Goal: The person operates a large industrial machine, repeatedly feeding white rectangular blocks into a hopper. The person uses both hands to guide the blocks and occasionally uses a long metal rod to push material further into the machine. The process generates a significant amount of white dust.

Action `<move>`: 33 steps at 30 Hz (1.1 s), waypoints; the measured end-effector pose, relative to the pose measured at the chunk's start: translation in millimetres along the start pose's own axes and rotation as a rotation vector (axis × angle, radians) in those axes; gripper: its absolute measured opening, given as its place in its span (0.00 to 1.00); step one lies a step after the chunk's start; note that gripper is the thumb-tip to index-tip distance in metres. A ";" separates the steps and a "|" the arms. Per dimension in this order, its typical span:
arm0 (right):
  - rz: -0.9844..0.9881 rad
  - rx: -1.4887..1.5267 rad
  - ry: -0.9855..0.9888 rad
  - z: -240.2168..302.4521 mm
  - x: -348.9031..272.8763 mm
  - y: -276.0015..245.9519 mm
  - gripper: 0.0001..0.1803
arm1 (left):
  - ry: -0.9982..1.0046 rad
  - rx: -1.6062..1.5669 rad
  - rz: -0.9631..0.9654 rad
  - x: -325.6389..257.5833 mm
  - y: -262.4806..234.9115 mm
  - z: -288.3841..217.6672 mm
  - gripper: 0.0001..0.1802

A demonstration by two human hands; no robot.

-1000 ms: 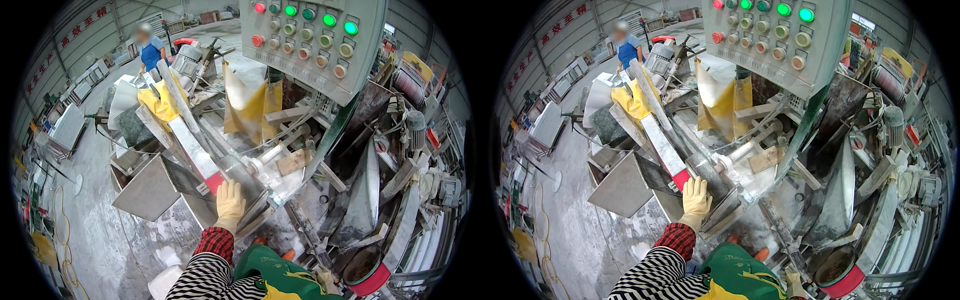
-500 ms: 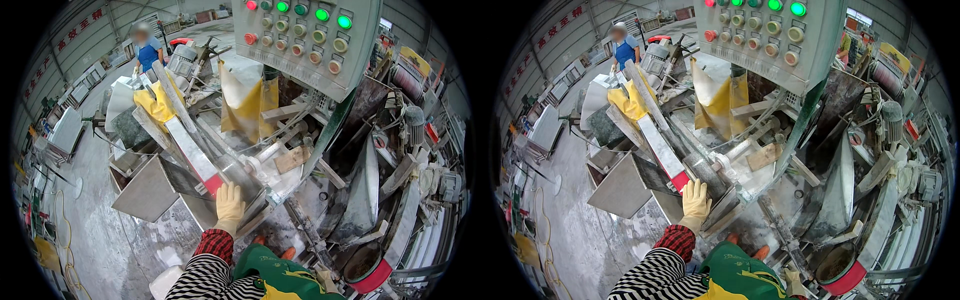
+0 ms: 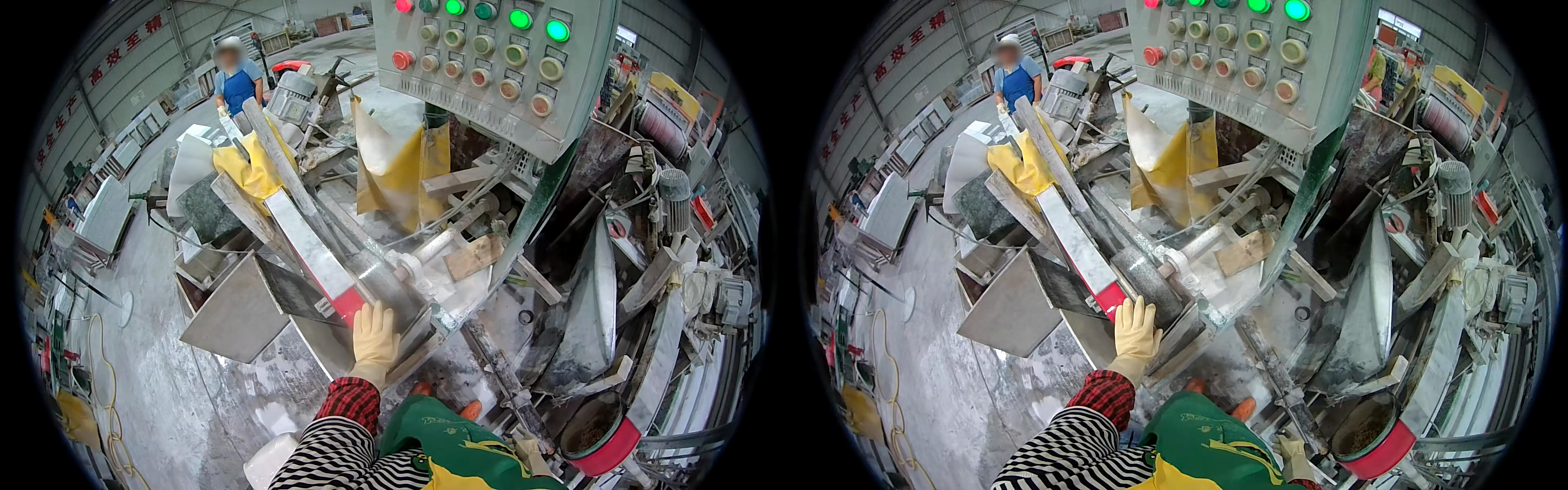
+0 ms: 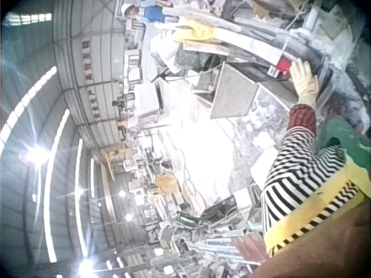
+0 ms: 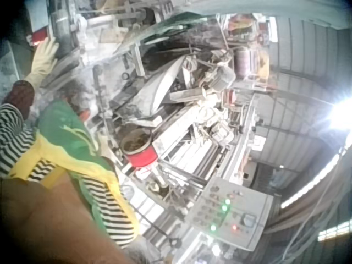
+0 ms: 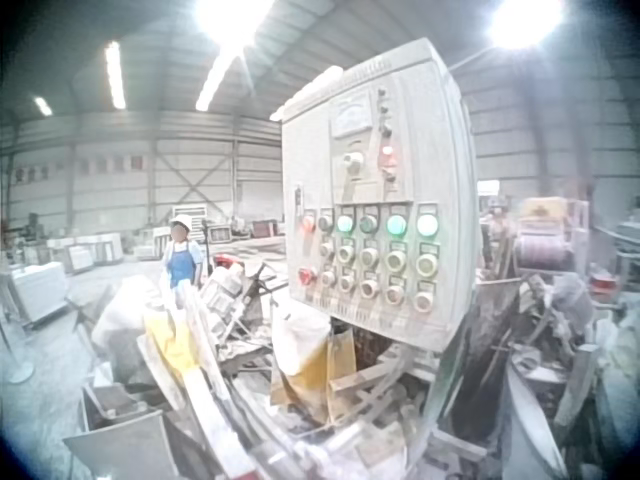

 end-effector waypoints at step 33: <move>0.020 0.020 0.051 -2.3 2.9 -1.2 0.30 | 0.069 -0.039 0.049 -22.9 8.0 -14.0 0.34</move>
Point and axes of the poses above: each hand's wrist, its own x-axis towards the middle knuckle, its own y-axis out of the palm, z = x × y, the point moved 3 cm from there along x, towards the middle knuckle, and after that the axes turned 7 degrees about x, right-handed, at the moved point
